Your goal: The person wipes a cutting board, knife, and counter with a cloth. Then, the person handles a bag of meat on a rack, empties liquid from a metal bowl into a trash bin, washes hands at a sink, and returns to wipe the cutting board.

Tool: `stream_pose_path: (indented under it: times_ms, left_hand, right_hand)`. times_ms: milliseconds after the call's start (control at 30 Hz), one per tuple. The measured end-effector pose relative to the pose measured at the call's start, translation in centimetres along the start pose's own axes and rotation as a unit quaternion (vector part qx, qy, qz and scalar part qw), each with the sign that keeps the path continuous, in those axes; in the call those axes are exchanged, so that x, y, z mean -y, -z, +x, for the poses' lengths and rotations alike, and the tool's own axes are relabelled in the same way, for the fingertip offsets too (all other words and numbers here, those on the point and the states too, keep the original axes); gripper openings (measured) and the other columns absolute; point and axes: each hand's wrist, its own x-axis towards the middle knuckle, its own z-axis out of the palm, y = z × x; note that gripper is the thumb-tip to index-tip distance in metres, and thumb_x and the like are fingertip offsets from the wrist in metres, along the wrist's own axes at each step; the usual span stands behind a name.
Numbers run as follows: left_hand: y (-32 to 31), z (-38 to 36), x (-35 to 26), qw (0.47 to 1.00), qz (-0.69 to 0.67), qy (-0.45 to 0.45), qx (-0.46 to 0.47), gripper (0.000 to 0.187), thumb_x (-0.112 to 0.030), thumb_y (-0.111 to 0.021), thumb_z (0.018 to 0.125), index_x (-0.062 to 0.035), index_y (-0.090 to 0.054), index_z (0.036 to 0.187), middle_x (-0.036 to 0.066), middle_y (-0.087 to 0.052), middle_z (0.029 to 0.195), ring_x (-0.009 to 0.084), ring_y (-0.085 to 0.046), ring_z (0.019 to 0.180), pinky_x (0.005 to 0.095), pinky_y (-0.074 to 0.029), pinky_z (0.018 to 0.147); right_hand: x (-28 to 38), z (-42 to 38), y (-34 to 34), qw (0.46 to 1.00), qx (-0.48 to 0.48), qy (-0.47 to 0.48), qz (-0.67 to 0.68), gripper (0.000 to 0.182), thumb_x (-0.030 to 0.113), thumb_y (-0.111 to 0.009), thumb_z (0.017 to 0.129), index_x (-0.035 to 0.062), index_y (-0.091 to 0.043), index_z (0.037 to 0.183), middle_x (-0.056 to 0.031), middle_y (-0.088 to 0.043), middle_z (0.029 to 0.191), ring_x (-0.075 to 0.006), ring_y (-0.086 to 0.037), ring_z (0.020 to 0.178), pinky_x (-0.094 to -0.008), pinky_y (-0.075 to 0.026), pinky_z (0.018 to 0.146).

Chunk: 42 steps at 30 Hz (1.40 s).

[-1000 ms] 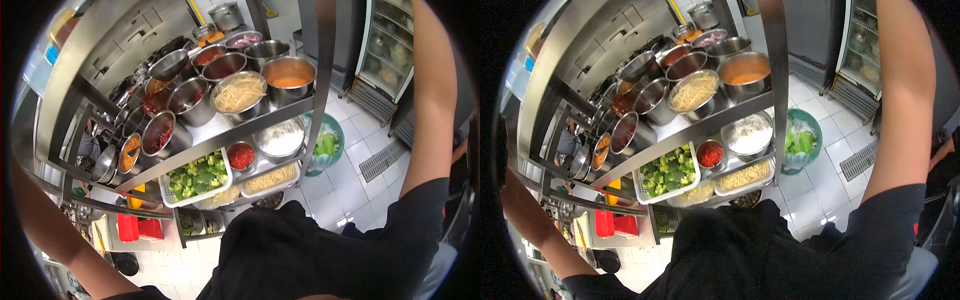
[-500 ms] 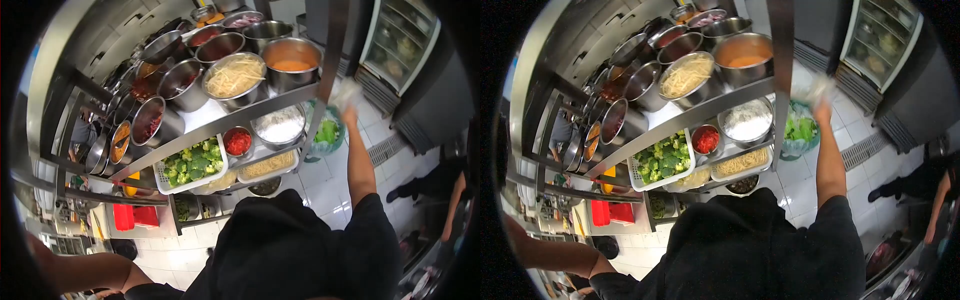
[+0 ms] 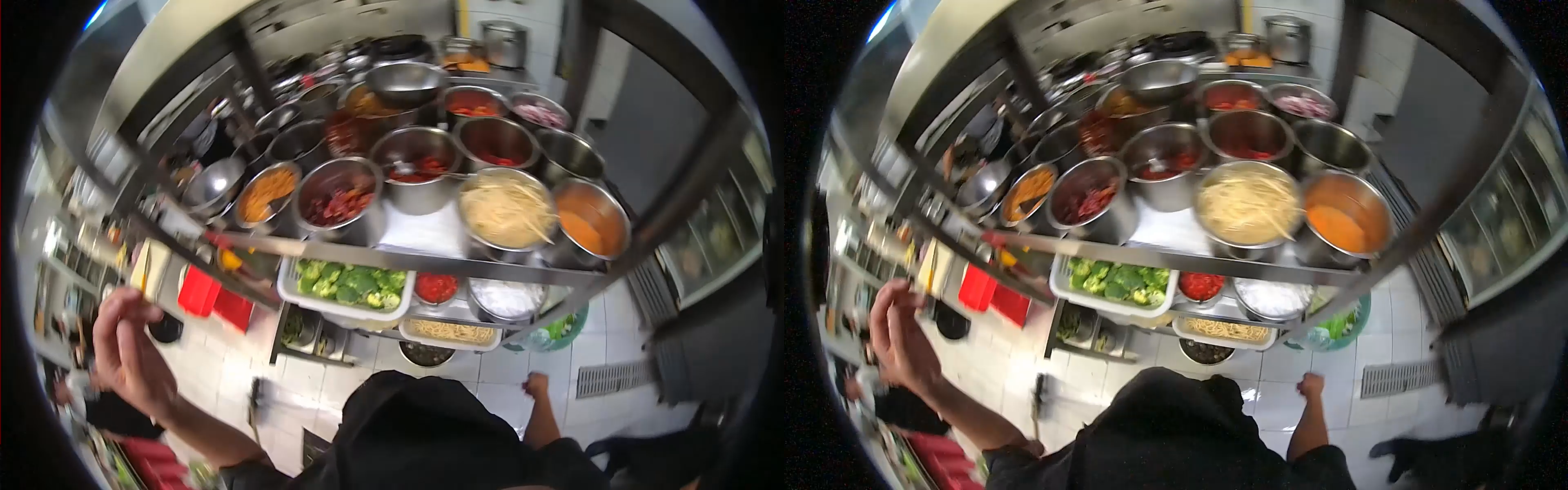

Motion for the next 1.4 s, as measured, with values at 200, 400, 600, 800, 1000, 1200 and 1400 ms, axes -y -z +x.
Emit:
stream_pose_path:
  times_ms: [200,400,600,800,1000,1200,1400]
  left_hand:
    - [3.7,-4.0,1.4,0.975,0.076,0.106,-0.179,0.027,-0.011,-0.05,0.094,0.0058,-0.055,0.114,0.016,-0.062,0.1,0.0174,-0.061,0.079,0.0298,-0.048,0.076]
    - [7.7,-5.2,1.1,0.973,0.091,0.069,-0.202,0.024,-0.007,-0.047,0.094,0.007,-0.055,0.112,0.017,-0.062,0.101,0.0196,-0.061,0.081,0.031,-0.049,0.076]
    - [13.7,-7.0,4.8,0.962,0.085,0.081,-0.247,0.022,-0.006,-0.05,0.093,0.0071,-0.056,0.109,0.018,-0.063,0.097,0.0189,-0.062,0.077,0.0305,-0.05,0.073]
    - [20.7,-8.5,11.0,0.94,0.052,0.122,-0.314,0.02,-0.006,-0.054,0.091,0.006,-0.059,0.105,0.016,-0.065,0.091,0.0166,-0.063,0.072,0.0286,-0.051,0.069]
    - [25.1,-9.5,16.2,0.921,0.038,0.219,-0.321,0.023,-0.011,-0.057,0.091,0.0051,-0.059,0.108,0.014,-0.066,0.094,0.0157,-0.062,0.077,0.027,-0.051,0.072]
    - [26.9,-11.3,17.0,0.897,0.06,0.275,-0.342,0.032,-0.013,-0.05,0.093,0.0073,-0.05,0.118,0.016,-0.061,0.104,0.0194,-0.06,0.088,0.0312,-0.049,0.08]
    - [23.1,-10.7,16.6,0.97,-0.081,0.209,-0.098,0.032,-0.015,-0.043,0.097,0.0048,-0.048,0.121,0.014,-0.057,0.11,0.0146,-0.053,0.082,0.028,-0.041,0.073]
  right_hand:
    - [3.1,1.8,-12.0,0.904,0.279,-0.083,0.311,0.032,0.025,-0.052,0.083,0.004,-0.06,0.061,-0.0119,-0.066,0.068,-0.0243,-0.062,0.051,-0.036,-0.051,0.055]
    - [13.2,4.3,-5.0,0.952,0.274,0.054,0.124,0.03,0.028,-0.052,0.082,0.0025,-0.061,0.068,-0.014,-0.065,0.069,-0.028,-0.063,0.059,-0.0379,-0.05,0.059]
    - [26.4,4.5,1.2,0.963,0.206,0.121,0.124,0.031,0.03,-0.052,0.082,0.0011,-0.063,0.076,-0.0161,-0.064,0.069,-0.0317,-0.064,0.067,-0.0397,-0.049,0.062]
    - [38.4,1.1,5.3,0.965,0.144,0.162,0.145,0.034,0.031,-0.053,0.083,0.0009,-0.066,0.095,-0.0177,-0.065,0.072,-0.0325,-0.064,0.069,-0.0383,-0.049,0.065]
    - [50.7,-2.7,12.5,0.96,0.189,0.152,0.137,0.035,0.025,-0.06,0.084,0.0045,-0.062,0.112,-0.0149,-0.066,0.071,-0.0284,-0.065,0.067,-0.0372,-0.049,0.066]
    - [55.3,-5.0,18.8,0.945,0.207,0.211,0.139,0.031,0.025,-0.06,0.084,0.0056,-0.065,0.108,-0.0196,-0.065,0.098,-0.0342,-0.062,0.092,-0.0392,-0.048,0.081]
    - [55.2,-7.7,27.4,0.936,0.15,0.204,0.245,0.032,0.026,-0.057,0.088,0.0059,-0.063,0.112,-0.0189,-0.065,0.101,-0.0324,-0.062,0.094,-0.0364,-0.047,0.083]
